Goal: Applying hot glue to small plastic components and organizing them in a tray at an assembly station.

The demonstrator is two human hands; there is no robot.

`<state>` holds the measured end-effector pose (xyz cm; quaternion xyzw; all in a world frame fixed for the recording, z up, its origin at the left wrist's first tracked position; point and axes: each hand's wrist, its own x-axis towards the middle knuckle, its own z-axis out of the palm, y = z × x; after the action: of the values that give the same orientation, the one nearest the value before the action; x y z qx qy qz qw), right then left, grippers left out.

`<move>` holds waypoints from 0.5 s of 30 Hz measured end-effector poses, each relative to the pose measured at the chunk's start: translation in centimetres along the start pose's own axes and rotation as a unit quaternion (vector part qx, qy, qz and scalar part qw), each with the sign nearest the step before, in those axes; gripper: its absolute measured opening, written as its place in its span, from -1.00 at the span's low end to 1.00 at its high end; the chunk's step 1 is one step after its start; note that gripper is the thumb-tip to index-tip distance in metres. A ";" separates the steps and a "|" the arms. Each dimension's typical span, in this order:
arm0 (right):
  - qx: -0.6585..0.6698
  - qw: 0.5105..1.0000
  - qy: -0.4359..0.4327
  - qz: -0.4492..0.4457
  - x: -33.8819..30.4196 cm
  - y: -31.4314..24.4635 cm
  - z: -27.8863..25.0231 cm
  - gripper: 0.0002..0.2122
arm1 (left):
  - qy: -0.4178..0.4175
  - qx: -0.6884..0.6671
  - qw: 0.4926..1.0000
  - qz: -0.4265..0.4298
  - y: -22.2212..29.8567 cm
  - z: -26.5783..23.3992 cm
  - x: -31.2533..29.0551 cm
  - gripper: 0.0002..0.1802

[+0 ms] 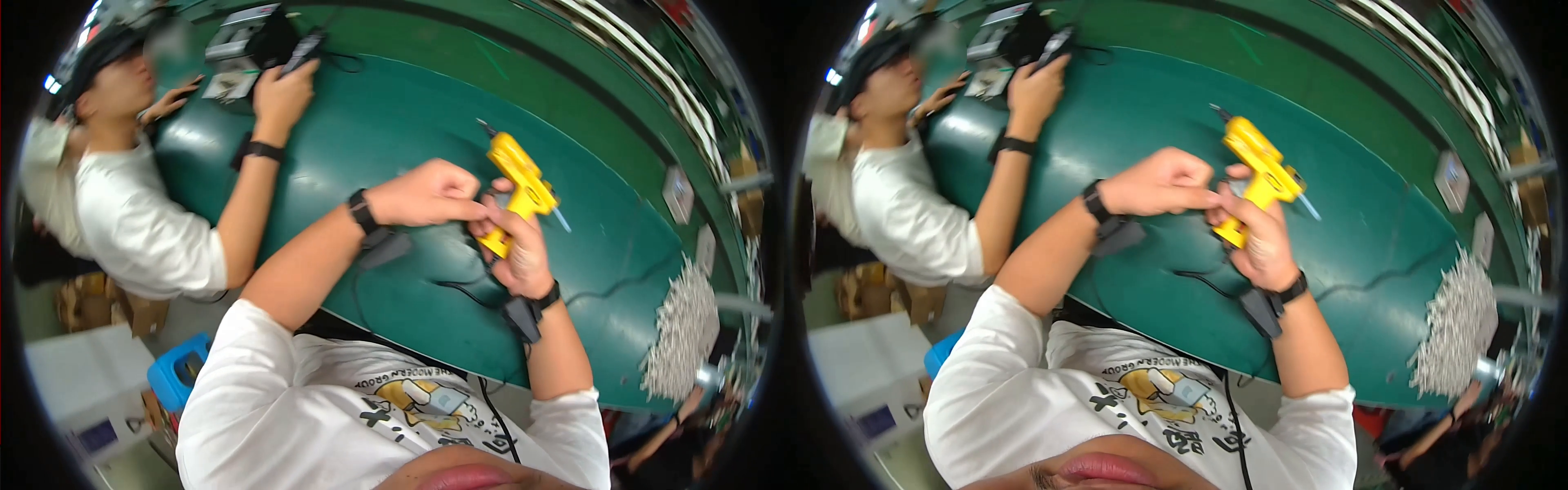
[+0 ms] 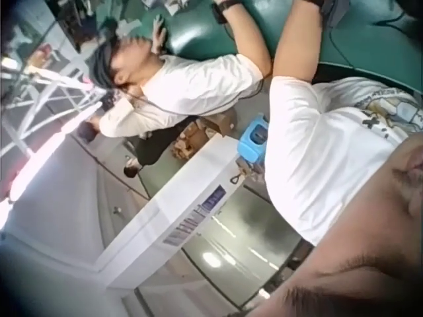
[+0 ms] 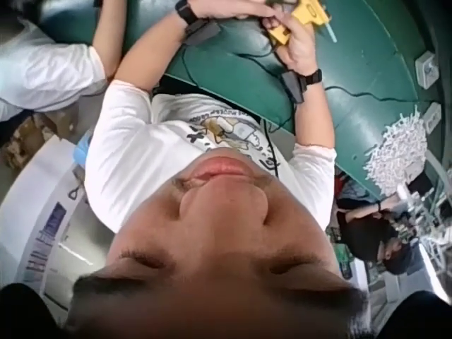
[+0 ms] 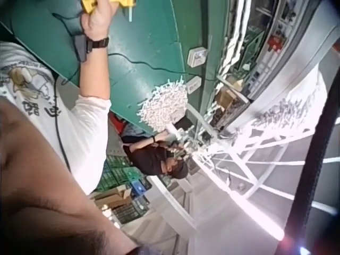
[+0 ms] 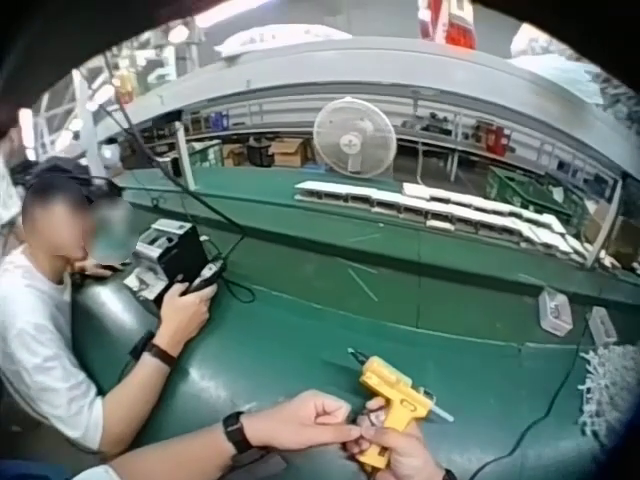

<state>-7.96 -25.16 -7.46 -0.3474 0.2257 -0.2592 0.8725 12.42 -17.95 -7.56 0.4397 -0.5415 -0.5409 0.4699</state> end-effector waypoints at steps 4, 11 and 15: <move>-0.006 0.999 -0.007 -0.031 -0.6 0.0 -0.8 -0.63 | 0.004 0.026 1.000 0.001 -0.3 0.4 0.5 -0.38; 0.043 0.998 -0.030 -0.015 0.0 0.6 -0.6 -0.60 | 0.005 -0.030 0.999 -0.039 -0.6 0.1 -0.1 -0.42; 0.049 0.998 -0.028 -0.008 0.3 0.5 -0.7 -0.60 | 0.002 -0.042 0.998 -0.055 -0.5 -0.3 0.2 -0.42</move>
<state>-7.97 -25.42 -8.33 -0.3130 0.1853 -0.2669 0.8924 12.66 -18.19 -8.10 0.4502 -0.4920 -0.5874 0.4585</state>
